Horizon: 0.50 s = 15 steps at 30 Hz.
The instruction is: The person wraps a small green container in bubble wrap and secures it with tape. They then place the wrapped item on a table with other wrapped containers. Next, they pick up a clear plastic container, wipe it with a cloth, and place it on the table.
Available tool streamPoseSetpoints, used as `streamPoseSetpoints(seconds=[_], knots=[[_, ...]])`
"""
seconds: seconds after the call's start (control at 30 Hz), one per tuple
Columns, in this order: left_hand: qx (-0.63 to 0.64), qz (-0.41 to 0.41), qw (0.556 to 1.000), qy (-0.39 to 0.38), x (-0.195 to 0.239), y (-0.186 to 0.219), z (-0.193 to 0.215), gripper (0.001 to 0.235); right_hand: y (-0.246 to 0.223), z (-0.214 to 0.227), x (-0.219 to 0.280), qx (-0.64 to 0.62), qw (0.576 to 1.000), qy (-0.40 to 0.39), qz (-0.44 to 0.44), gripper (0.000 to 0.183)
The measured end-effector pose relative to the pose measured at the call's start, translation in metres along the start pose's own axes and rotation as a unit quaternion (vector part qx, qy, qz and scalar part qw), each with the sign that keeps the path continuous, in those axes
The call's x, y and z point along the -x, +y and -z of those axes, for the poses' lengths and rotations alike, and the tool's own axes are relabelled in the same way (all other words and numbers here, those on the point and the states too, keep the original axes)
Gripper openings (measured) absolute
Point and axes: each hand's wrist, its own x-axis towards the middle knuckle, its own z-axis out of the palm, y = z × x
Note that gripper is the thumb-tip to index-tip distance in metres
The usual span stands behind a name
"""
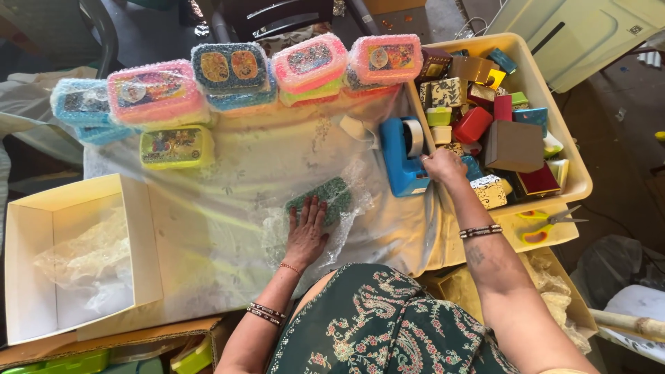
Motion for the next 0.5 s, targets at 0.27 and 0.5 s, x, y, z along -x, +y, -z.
streamPoseSetpoints(seconds=[0.27, 0.5], knots=[[0.005, -0.005, 1.000, 0.009, 0.001, 0.000, 0.000, 0.095, 0.035, -0.034, -0.038, -0.298, 0.948, -0.114, 0.011, 0.026], [0.006, -0.005, 1.000, 0.009, 0.000, 0.000, 0.000, 0.096, 0.039, -0.032, 0.000, -0.467, 0.879, -0.079, 0.054, 0.021]])
